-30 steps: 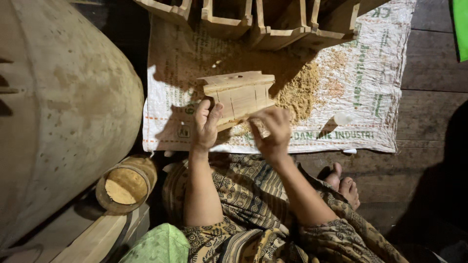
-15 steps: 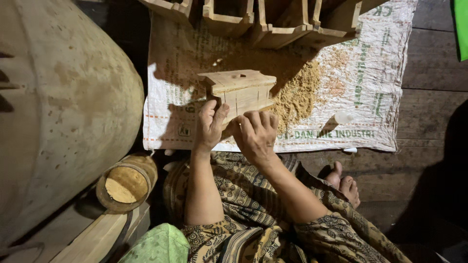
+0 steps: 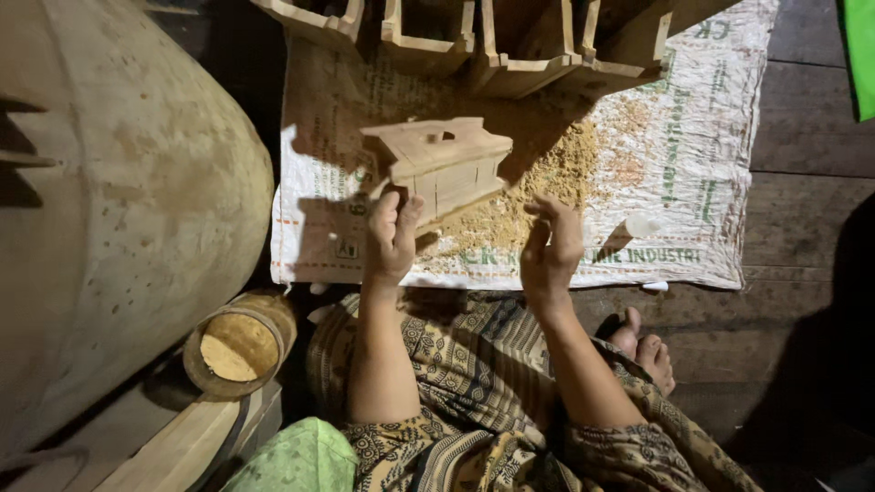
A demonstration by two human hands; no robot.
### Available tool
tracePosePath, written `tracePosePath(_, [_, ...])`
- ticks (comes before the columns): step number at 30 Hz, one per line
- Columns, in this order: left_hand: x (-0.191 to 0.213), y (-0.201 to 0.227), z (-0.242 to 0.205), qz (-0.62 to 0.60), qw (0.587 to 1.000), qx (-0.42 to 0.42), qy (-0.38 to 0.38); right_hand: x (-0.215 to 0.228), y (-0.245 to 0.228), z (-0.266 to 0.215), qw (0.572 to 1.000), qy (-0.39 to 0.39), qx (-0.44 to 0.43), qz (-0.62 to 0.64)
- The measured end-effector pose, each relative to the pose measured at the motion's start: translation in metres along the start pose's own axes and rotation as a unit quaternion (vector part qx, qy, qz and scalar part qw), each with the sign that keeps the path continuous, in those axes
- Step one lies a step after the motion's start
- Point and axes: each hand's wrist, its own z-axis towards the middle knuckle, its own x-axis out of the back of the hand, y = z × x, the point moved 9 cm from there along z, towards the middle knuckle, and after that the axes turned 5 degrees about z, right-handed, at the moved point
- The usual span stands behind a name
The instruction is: The person assembles wooden components by applying adhesive with a tube and joining the pieces by hand. The person applies glue to the joints of small wooden frames and presses them together over a workspace covered in sawdust.
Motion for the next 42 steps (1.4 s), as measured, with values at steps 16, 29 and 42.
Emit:
tracePosePath(16, [-0.01, 0.084, 0.008, 0.326, 0.928, -0.174, -0.05, -0.034, 0.033, 0.018, 0.948, -0.098, -0.219, 0.207])
tracePosePath(29, [0.044, 0.06, 0.0, -0.123, 0.977, -0.072, 0.158, -0.025, -0.002, 0.008, 0.98, -0.097, -0.132, 0.112])
tracePosePath(42, [-0.02, 0.097, 0.013, 0.059, 0.968, -0.035, -0.24, -0.037, 0.036, -0.003, 0.973, -0.145, -0.078, 0.162])
